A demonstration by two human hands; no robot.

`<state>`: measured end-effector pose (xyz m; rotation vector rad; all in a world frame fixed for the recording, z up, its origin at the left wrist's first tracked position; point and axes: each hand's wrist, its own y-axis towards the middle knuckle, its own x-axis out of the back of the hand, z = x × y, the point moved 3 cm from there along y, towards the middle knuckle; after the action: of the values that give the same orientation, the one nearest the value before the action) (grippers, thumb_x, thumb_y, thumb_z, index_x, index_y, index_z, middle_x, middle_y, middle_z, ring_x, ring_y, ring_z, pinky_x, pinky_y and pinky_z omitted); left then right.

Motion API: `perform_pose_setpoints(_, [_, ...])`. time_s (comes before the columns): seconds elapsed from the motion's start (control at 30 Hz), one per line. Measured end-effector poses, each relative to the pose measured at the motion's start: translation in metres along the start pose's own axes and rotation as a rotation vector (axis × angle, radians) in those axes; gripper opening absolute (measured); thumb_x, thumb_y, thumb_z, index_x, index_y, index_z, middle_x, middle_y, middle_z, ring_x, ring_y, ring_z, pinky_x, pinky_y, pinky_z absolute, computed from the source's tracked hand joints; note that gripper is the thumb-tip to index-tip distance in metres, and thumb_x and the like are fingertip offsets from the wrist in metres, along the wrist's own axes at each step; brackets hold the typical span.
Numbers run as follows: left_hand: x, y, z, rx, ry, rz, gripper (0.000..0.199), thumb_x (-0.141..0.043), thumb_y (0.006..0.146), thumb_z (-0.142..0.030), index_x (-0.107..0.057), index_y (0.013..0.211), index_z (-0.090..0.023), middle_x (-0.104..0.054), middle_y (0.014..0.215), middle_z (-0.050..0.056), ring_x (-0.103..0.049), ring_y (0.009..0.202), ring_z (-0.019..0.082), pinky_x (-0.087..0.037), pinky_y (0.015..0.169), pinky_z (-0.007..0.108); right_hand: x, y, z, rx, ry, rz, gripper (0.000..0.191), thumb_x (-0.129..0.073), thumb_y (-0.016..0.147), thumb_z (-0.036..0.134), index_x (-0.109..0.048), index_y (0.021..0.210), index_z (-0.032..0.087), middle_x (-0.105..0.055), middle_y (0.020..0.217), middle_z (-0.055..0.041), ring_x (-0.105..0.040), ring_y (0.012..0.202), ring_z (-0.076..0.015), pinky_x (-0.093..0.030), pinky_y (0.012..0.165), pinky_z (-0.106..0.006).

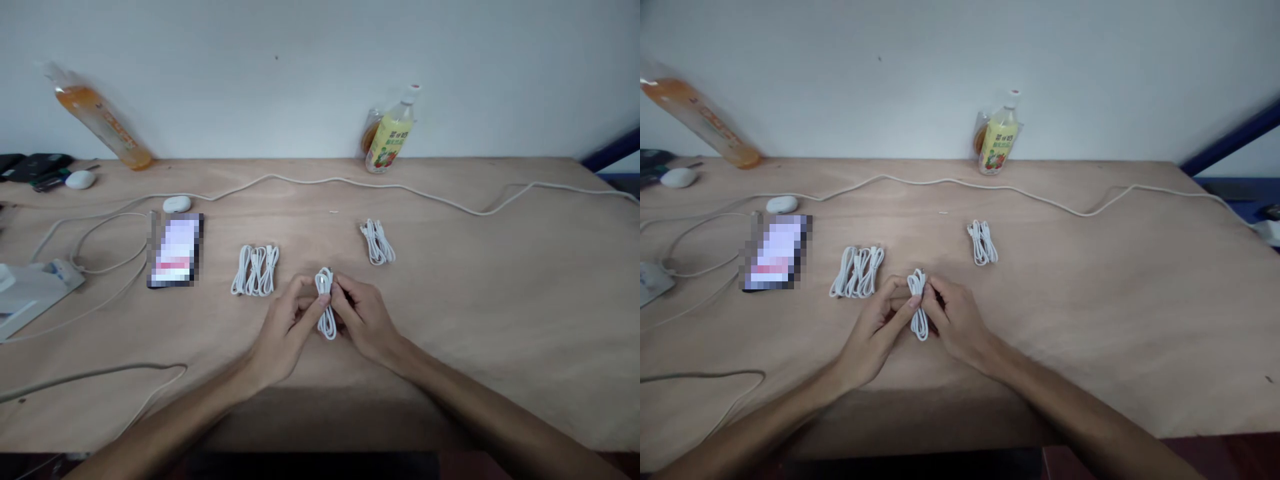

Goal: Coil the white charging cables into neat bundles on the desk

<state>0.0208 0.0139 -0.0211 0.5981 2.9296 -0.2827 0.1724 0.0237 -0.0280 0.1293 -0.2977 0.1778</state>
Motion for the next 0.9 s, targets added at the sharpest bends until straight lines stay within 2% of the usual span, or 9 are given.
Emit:
perform_pose_setpoints(0.13, [0.004, -0.001, 0.001, -0.022, 0.105, -0.053, 0.043, -0.067, 0.106, -0.046, -0.059, 0.139, -0.020, -0.076, 0.089, 0.003, -0.074, 0.081, 0.020, -0.061, 0.079, 0.031, 0.001, 0.003, -0.002, -0.037, 0.032, 0.060, 0.032, -0.050, 0.103, 0.038, -0.049, 0.074, 0.023, -0.056, 0.067, 0.0016, -0.050, 0.062, -0.0161, -0.038, 0.062, -0.030])
perform_pose_setpoints(0.3, [0.005, -0.001, -0.006, -0.053, 0.096, -0.054, 0.061, -0.070, 0.104, -0.041, -0.051, 0.159, -0.025, -0.066, 0.085, -0.001, -0.068, 0.076, 0.019, -0.066, 0.068, 0.030, 0.002, 0.005, -0.001, -0.040, 0.061, 0.081, 0.033, -0.050, 0.103, 0.038, -0.050, 0.074, 0.023, -0.056, 0.069, 0.0016, -0.050, 0.064, -0.0162, -0.039, 0.064, -0.030])
perform_pose_setpoints(0.4, [0.006, 0.000, -0.006, -0.057, 0.108, -0.041, 0.059, -0.072, 0.103, -0.043, -0.056, 0.158, -0.027, -0.065, 0.081, -0.001, -0.066, 0.070, 0.018, -0.066, 0.063, 0.029, 0.003, 0.004, -0.001, -0.038, 0.097, 0.098, 0.034, -0.048, 0.105, 0.039, -0.050, 0.075, 0.023, -0.058, 0.071, 0.0007, -0.052, 0.066, -0.0171, -0.040, 0.065, -0.030])
perform_pose_setpoints(0.47, [0.008, 0.000, -0.005, -0.081, 0.142, -0.056, 0.057, -0.073, 0.103, -0.042, -0.059, 0.156, -0.028, -0.067, 0.086, 0.000, -0.066, 0.070, 0.017, -0.065, 0.060, 0.027, 0.003, 0.004, -0.001, -0.038, 0.119, 0.111, 0.034, -0.047, 0.107, 0.040, -0.051, 0.077, 0.023, -0.058, 0.073, 0.0002, -0.052, 0.068, -0.0175, -0.041, 0.067, -0.031])
perform_pose_setpoints(0.57, [0.013, -0.001, -0.005, -0.185, 0.248, -0.109, 0.048, -0.075, 0.102, -0.037, -0.068, 0.149, -0.031, -0.071, 0.114, 0.006, -0.070, 0.083, 0.017, -0.065, 0.068, 0.026, 0.003, 0.004, -0.001, -0.039, 0.127, 0.130, 0.034, -0.046, 0.108, 0.041, -0.053, 0.080, 0.023, -0.058, 0.075, -0.0001, -0.053, 0.070, -0.0177, -0.041, 0.069, -0.031])
perform_pose_setpoints(0.63, [0.015, -0.001, -0.005, -0.259, 0.311, -0.132, 0.041, -0.075, 0.102, -0.032, -0.073, 0.143, -0.031, -0.070, 0.125, 0.007, -0.071, 0.087, 0.016, -0.065, 0.077, 0.027, 0.002, 0.003, -0.002, -0.039, 0.122, 0.144, 0.035, -0.047, 0.108, 0.044, -0.053, 0.081, 0.022, -0.059, 0.076, -0.0005, -0.054, 0.071, -0.0180, -0.041, 0.070, -0.031])
perform_pose_setpoints(0.7, [0.015, 0.000, -0.005, -0.279, 0.304, -0.135, 0.038, -0.075, 0.102, -0.031, -0.075, 0.140, -0.029, -0.070, 0.123, 0.007, -0.073, 0.086, 0.015, -0.065, 0.078, 0.027, 0.002, 0.003, -0.002, -0.049, 0.115, 0.150, 0.037, -0.047, 0.108, 0.046, -0.052, 0.080, 0.023, -0.059, 0.076, -0.0007, -0.054, 0.072, -0.0182, -0.041, 0.070, -0.031])
perform_pose_setpoints(0.77, [0.014, 0.001, -0.005, -0.242, 0.226, -0.128, 0.039, -0.077, 0.100, -0.032, -0.074, 0.138, -0.026, -0.072, 0.120, 0.007, -0.075, 0.083, 0.016, -0.066, 0.071, 0.026, 0.003, 0.003, -0.002, -0.052, 0.114, 0.151, 0.038, -0.045, 0.109, 0.046, -0.050, 0.079, 0.023, -0.058, 0.076, -0.0003, -0.052, 0.071, -0.0176, -0.041, 0.069, -0.031])
perform_pose_setpoints(0.9, [0.011, 0.004, -0.004, -0.118, 0.048, -0.119, 0.042, -0.082, 0.095, -0.035, -0.073, 0.135, -0.022, -0.076, 0.096, 0.003, -0.075, 0.072, 0.016, -0.065, 0.060, 0.024, 0.002, 0.004, 0.000, -0.026, 0.115, 0.152, 0.037, -0.045, 0.109, 0.043, -0.052, 0.079, 0.023, -0.055, 0.073, 0.0013, -0.049, 0.067, -0.0159, -0.039, 0.065, -0.029])
